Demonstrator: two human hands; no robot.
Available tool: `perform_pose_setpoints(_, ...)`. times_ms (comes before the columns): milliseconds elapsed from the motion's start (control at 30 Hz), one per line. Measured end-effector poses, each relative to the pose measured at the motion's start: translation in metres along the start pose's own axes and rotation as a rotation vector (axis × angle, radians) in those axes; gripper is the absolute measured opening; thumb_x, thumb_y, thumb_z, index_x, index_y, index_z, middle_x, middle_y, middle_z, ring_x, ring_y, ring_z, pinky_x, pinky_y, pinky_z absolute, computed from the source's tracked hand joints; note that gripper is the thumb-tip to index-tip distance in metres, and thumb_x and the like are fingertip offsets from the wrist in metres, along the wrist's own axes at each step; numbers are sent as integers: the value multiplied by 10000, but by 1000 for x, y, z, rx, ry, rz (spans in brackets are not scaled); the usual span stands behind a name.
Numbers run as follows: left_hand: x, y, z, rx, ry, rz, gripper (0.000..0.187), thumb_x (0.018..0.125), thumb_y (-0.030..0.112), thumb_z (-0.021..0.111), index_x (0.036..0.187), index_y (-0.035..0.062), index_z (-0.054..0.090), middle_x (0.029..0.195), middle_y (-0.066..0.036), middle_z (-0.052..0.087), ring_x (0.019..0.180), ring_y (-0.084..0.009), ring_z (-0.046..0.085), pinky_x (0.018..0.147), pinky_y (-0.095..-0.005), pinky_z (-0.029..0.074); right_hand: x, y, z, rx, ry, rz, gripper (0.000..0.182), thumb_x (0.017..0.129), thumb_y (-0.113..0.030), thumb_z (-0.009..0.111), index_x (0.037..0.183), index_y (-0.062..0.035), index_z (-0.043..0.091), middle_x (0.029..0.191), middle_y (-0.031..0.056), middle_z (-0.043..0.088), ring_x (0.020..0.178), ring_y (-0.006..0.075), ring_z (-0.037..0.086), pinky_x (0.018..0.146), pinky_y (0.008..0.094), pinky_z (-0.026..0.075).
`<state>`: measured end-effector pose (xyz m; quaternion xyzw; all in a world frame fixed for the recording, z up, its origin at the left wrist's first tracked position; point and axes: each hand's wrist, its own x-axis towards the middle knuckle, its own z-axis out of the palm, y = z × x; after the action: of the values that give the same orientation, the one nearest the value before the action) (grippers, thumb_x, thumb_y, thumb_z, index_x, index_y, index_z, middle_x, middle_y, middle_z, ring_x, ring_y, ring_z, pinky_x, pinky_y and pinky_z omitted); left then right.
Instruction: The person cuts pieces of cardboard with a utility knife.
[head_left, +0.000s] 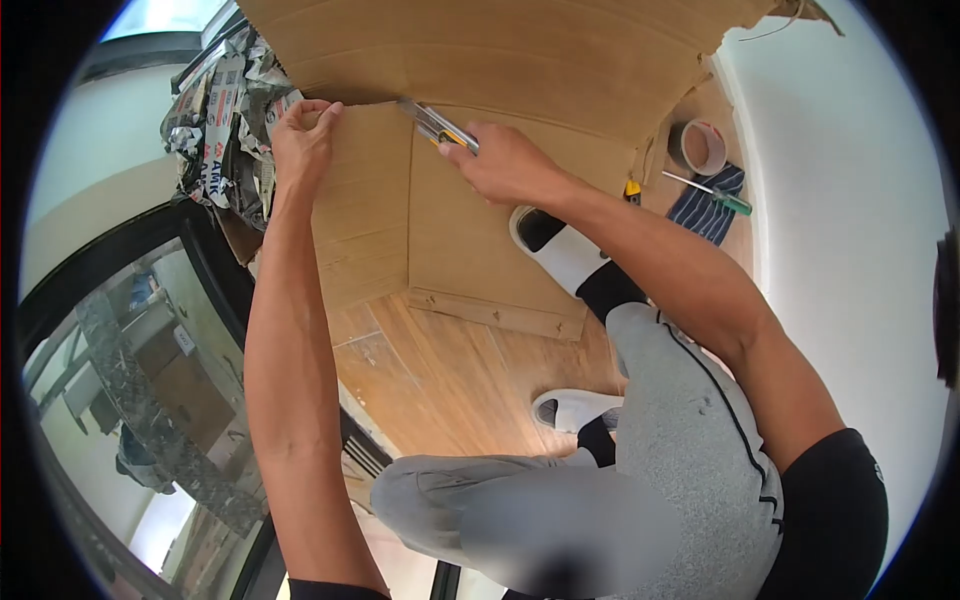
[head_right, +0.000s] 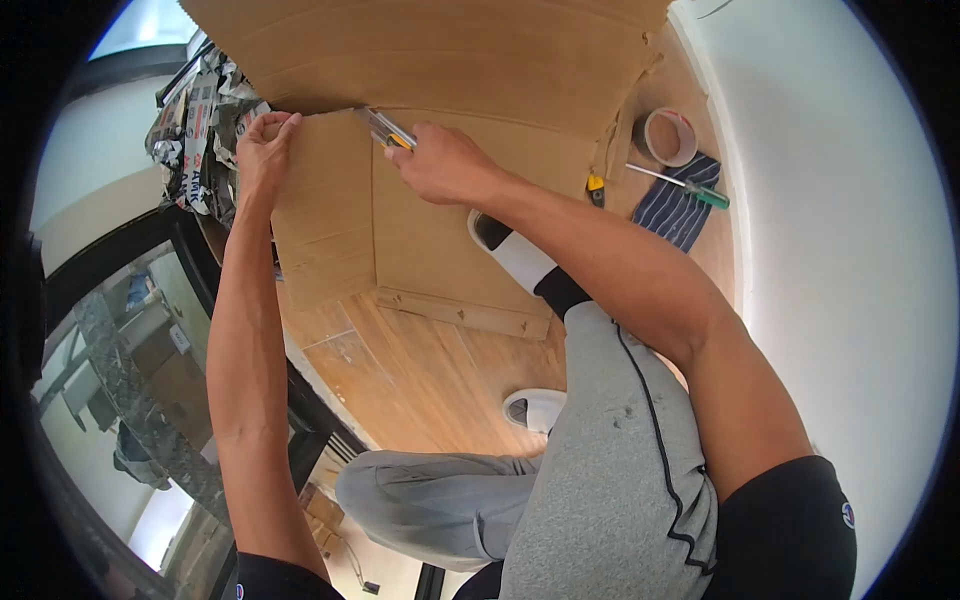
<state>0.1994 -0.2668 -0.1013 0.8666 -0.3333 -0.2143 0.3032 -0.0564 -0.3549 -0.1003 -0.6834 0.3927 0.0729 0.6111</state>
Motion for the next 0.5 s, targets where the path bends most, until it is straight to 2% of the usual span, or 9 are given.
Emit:
perform_pose_setpoints(167,-4,3,-3,-79,-33,-39,253,907,264,736,973,26,682,813,-25,670,693,-82,555,620,-250,449,-4,-8,-5,-21,-52,94,443,1009,-400,515,1092,28,596,620,61,573,475,169,557,500,370,454)
perform_pose_setpoints(233,-4,3,-6,-80,-55,-133,257,927,272,706,1020,34,672,826,-23,672,723,-82,560,653,-258,456,-4,-4,-1,30,-64,86,450,1011,-400,511,1099,33,596,623,62,577,475,164,557,494,366,452)
perform_pose_setpoints(400,-7,6,-7,-93,-25,-140,302,933,305,678,1068,34,668,893,-51,688,808,-119,601,741,-290,477,-1,-3,-2,71,-88,66,432,1014,-379,511,1121,33,586,634,60,576,477,152,546,478,358,445)
perform_pose_setpoints(500,-5,8,-6,-114,-11,-170,339,931,320,671,1093,23,672,935,-74,695,838,-143,619,770,-304,484,-4,-6,-1,86,-41,32,393,1024,-340,494,1190,9,565,644,52,553,490,153,534,485,358,446)
